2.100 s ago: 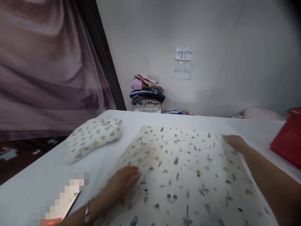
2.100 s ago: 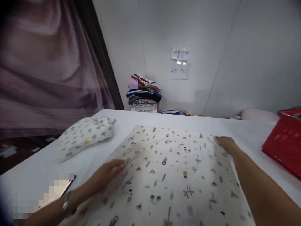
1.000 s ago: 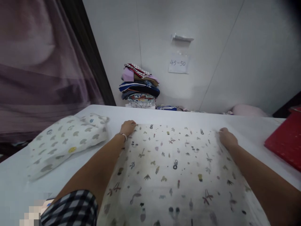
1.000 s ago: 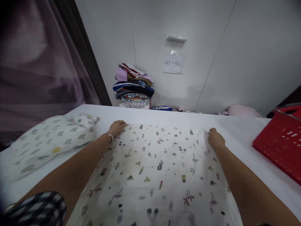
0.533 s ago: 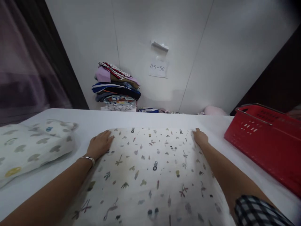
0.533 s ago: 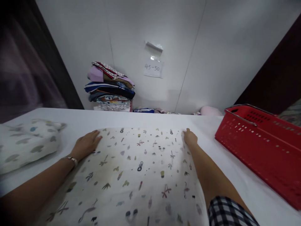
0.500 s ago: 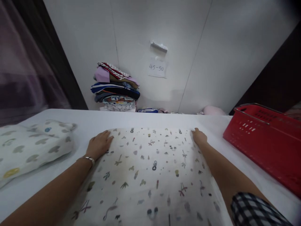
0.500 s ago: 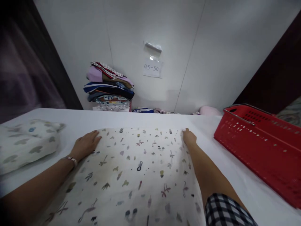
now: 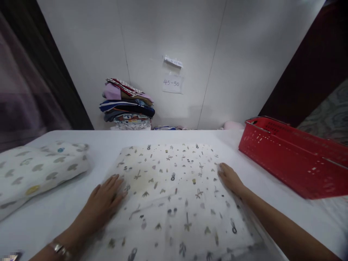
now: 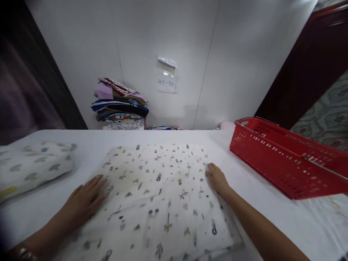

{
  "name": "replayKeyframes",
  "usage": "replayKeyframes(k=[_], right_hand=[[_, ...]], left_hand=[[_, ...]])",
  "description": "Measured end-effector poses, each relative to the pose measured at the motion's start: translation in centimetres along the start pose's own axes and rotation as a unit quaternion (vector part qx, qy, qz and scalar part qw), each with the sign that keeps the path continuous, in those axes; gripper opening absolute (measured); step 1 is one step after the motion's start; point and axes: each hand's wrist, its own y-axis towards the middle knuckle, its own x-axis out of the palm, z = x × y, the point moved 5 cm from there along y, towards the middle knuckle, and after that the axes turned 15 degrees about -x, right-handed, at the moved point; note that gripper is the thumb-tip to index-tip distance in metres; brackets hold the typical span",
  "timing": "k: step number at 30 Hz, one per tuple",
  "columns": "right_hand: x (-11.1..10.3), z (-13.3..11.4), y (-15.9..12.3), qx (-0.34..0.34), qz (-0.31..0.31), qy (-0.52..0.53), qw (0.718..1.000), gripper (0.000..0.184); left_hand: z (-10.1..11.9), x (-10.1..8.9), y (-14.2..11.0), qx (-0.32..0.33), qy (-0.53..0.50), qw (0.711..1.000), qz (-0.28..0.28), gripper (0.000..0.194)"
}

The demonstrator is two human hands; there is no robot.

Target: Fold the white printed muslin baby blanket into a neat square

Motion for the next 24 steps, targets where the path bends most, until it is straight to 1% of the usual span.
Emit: replayKeyframes(k=[2, 3, 5, 8, 10, 12, 15, 17, 18, 20, 22, 24], right_hand=[[-0.1, -0.5, -3.6, -0.031, 0.021, 0.007, 0.999, 0.044], [-0.2, -0.6, -5.2, -0.031, 0.027, 0.016, 0.999, 0.044], [-0.7, -0.5, -7.7, -0.013, 0.031, 0.043, 0.998, 0.043], [-1.7, -0.3, -10.8, 0.036, 0.033, 0.093, 0.994, 0.042], [-2.3, -0.5, -13.2, 0.059, 0.040, 0.124, 0.990, 0.042], [-2.9, -0.7, -15.6, 0.072, 0.055, 0.153, 0.984, 0.042], [-3.8, -0.7, -19.2, 0.119, 0.095, 0.193, 0.969, 0.040], [-4.3, -0.8, -21.0, 0.148, 0.110, 0.218, 0.958, 0.040], [-4.5, -1.1, -21.6, 0.149, 0.110, 0.228, 0.956, 0.040], [-5.0, -2.1, -22.4, 0.109, 0.102, 0.239, 0.959, 0.039], [-5.5, -3.4, -22.7, 0.035, 0.090, 0.231, 0.968, 0.038], [-5.8, -4.6, -23.1, -0.029, 0.073, 0.213, 0.974, 0.042]], left_hand=[[-0.3, 0.1, -2.5, 0.017, 0.016, 1.000, -0.009, 0.063], [-0.4, 0.1, -3.0, 0.016, 0.020, 1.000, -0.012, 0.064], [-0.7, 0.0, -3.1, 0.008, 0.021, 0.999, -0.022, 0.064], [-0.4, -0.5, -2.6, -0.009, 0.018, 0.999, -0.051, 0.063], [0.0, -1.0, -3.3, -0.014, 0.013, 0.997, -0.070, 0.065], [0.7, -1.9, -5.3, 0.000, -0.004, 0.997, -0.074, 0.066], [1.5, -3.3, -9.7, 0.062, -0.046, 0.996, -0.051, 0.061], [1.4, -3.9, -12.5, 0.092, -0.065, 0.993, -0.035, 0.059], [1.1, -4.0, -13.6, 0.101, -0.068, 0.992, -0.028, 0.059], [0.1, -4.0, -15.3, 0.111, -0.061, 0.992, -0.018, 0.059], [-1.0, -3.6, -16.3, 0.118, -0.054, 0.991, -0.006, 0.056], [-2.0, -3.4, -16.8, 0.125, -0.061, 0.990, 0.009, 0.052]])
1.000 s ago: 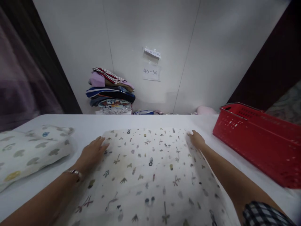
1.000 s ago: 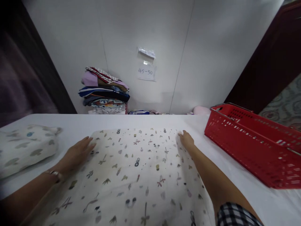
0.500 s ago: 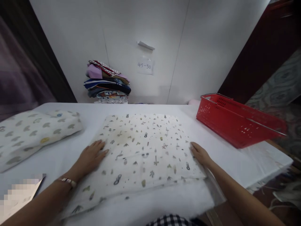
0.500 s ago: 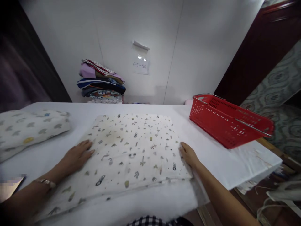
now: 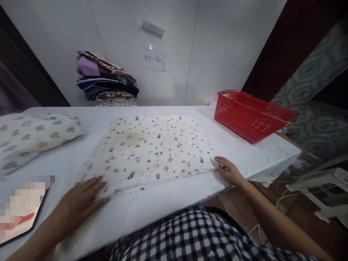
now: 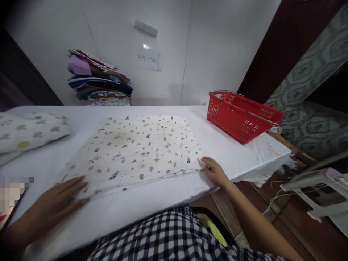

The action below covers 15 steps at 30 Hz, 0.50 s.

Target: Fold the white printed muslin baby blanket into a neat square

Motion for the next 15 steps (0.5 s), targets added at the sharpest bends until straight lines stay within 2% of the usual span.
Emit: replayKeyframes(k=[4, 9, 15], right_hand=[[0.4, -0.9, -0.4, -0.057, -0.058, -0.038, 0.996, 0.053], [0.3, -0.6, -0.2, -0.085, -0.072, -0.107, 0.988, 0.037], [0.2, -0.2, 0.1, -0.111, -0.110, -0.115, 0.981, 0.034]], left_hand=[[-1.2, -0.2, -0.8, -0.013, -0.019, 0.999, 0.023, 0.046], [-1.9, -0.5, -1.1, -0.061, -0.024, 0.997, 0.036, 0.044], [-2.4, -0.6, -1.6, -0.069, -0.049, 0.996, 0.041, 0.042]])
